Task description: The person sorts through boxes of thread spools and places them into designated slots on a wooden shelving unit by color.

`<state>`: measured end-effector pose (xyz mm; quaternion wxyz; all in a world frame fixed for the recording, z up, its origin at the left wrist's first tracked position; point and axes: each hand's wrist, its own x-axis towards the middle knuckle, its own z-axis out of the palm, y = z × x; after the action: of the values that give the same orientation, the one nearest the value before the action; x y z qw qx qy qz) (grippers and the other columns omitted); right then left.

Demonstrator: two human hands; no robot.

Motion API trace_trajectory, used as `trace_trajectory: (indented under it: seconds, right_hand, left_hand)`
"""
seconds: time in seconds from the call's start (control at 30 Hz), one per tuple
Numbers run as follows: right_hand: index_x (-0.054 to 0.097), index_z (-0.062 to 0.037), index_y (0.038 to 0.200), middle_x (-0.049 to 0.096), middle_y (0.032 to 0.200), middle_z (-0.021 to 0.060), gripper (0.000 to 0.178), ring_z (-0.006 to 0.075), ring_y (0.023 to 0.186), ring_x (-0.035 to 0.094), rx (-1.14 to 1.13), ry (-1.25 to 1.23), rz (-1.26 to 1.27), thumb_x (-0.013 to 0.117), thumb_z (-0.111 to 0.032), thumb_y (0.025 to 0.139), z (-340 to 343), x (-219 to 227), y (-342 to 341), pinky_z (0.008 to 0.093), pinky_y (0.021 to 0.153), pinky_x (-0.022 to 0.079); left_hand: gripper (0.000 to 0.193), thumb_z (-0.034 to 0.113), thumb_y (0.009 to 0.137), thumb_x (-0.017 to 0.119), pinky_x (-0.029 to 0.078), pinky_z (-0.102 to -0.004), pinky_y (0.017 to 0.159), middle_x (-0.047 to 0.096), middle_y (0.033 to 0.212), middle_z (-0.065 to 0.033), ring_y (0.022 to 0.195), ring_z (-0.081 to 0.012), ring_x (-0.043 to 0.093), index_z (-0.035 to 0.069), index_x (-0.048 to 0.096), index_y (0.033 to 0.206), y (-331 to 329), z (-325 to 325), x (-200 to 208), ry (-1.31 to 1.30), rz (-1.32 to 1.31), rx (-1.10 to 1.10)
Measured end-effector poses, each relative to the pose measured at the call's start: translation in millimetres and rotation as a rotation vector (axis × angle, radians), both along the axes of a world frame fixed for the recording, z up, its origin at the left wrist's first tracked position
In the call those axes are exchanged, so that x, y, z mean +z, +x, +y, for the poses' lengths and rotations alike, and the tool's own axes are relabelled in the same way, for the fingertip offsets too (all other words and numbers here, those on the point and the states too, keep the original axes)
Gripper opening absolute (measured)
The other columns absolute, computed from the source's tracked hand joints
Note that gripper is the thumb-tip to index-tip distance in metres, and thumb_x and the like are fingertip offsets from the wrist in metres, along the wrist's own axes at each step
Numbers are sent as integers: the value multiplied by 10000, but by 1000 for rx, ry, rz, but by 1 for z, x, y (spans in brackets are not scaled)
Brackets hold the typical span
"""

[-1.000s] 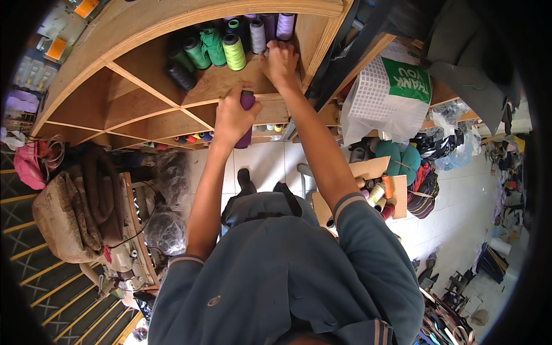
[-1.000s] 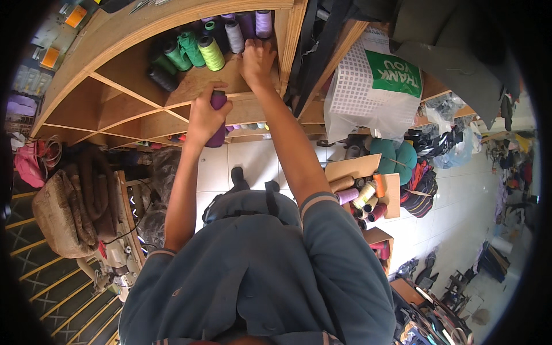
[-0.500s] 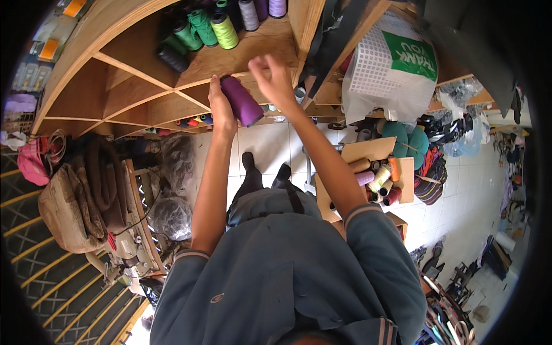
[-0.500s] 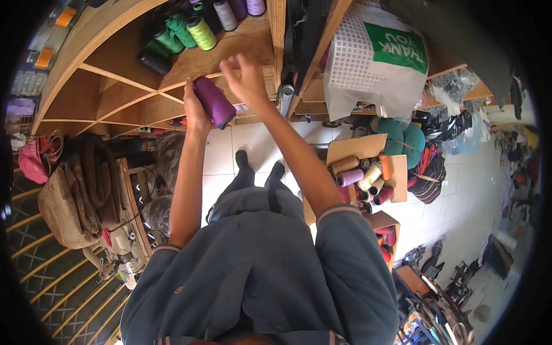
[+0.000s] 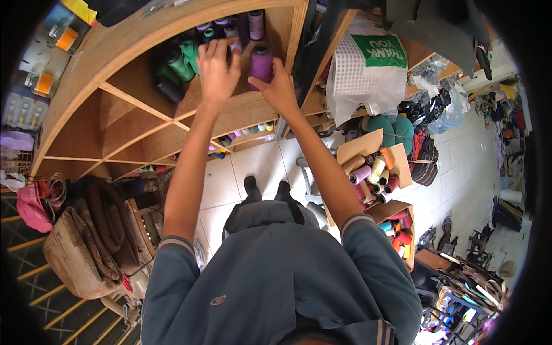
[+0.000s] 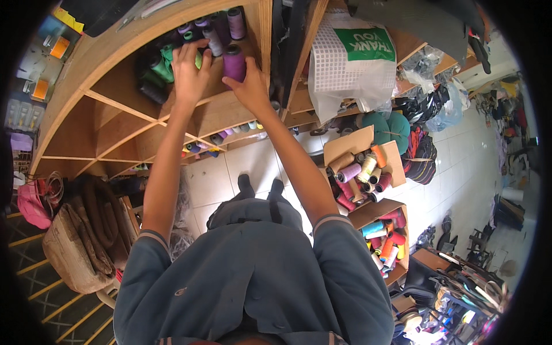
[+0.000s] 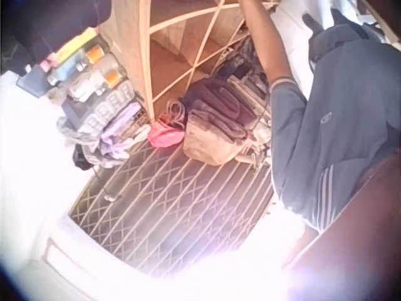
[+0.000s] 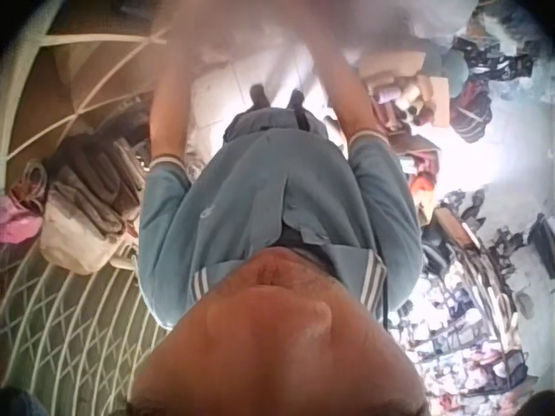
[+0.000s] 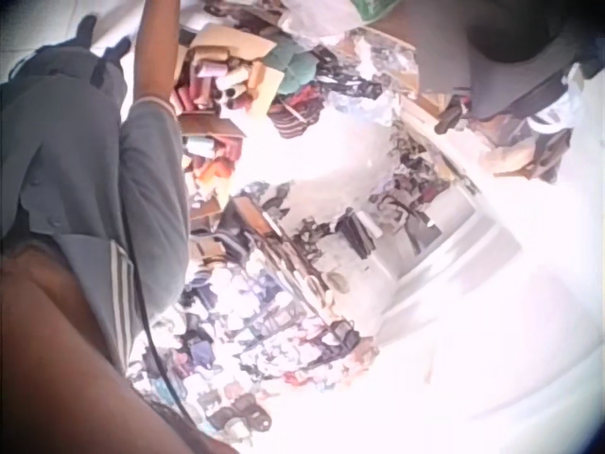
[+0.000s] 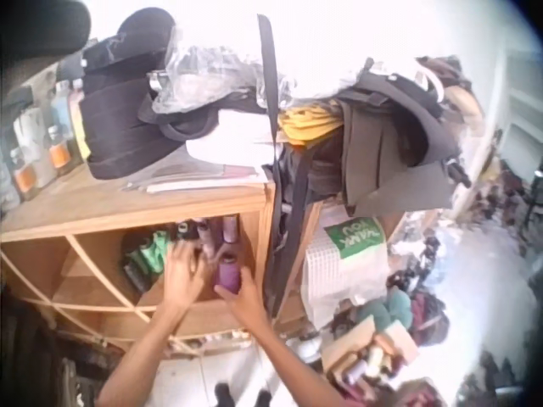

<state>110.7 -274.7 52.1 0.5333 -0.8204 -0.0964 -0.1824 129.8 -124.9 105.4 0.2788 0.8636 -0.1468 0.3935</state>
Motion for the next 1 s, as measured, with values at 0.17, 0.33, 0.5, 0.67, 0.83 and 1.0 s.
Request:
trace_trajectory:
  seconds: [0.17,0.33,0.5,0.67,0.83,1.0]
  right_hand:
    - [484,18,1110,625,954,244,539,429,898,606,-226,-26,-246,796,-94,684,34,-7,64,452,755,478]
    - [439,14,1148,604,1005,283,557,475,945,577,-318,41,-32,760,-55,698,48,-13,97,513,786,463]
    - [394,2,1186,602,1018,294,593,486,942,573,-385,-14,-16,754,-116,730,55,-22,109,538,776,463]
    - [376,1,1211,590,1033,300,631,486,953,568,-451,-60,-35,762,-159,738,54,-30,113,536,783,464]
    - [395,18,1125,593,988,308,605,488,946,566,-486,-64,37,785,-210,724,62,-30,110,518,776,463]
    - [423,35,1098,571,997,302,475,478,955,552,-589,-74,-62,712,-56,732,70,-40,95,511,810,457]
  left_hand:
    - [274,218,831,621,423,-418,899,641,1072,-111,1117,-319,518,131,646,1090,53,35,21,324,141,38]
    - [476,302,832,619,368,-455,1019,558,1248,-162,1212,-349,469,138,535,1270,90,38,17,484,370,-8]
    - [532,338,831,610,351,-457,1037,501,1316,-178,1227,-371,451,92,500,1289,121,35,-2,592,314,-31]
    - [430,263,784,658,413,-460,962,584,1175,-174,1124,-361,531,74,572,1160,130,31,-17,499,255,-114]
    - [407,200,732,713,447,-442,907,608,1125,-153,1065,-342,570,72,596,1100,129,30,-21,474,256,-121]
    - [421,186,681,752,461,-434,873,636,1062,-137,1026,-334,590,71,606,1060,128,34,-22,483,174,-140]
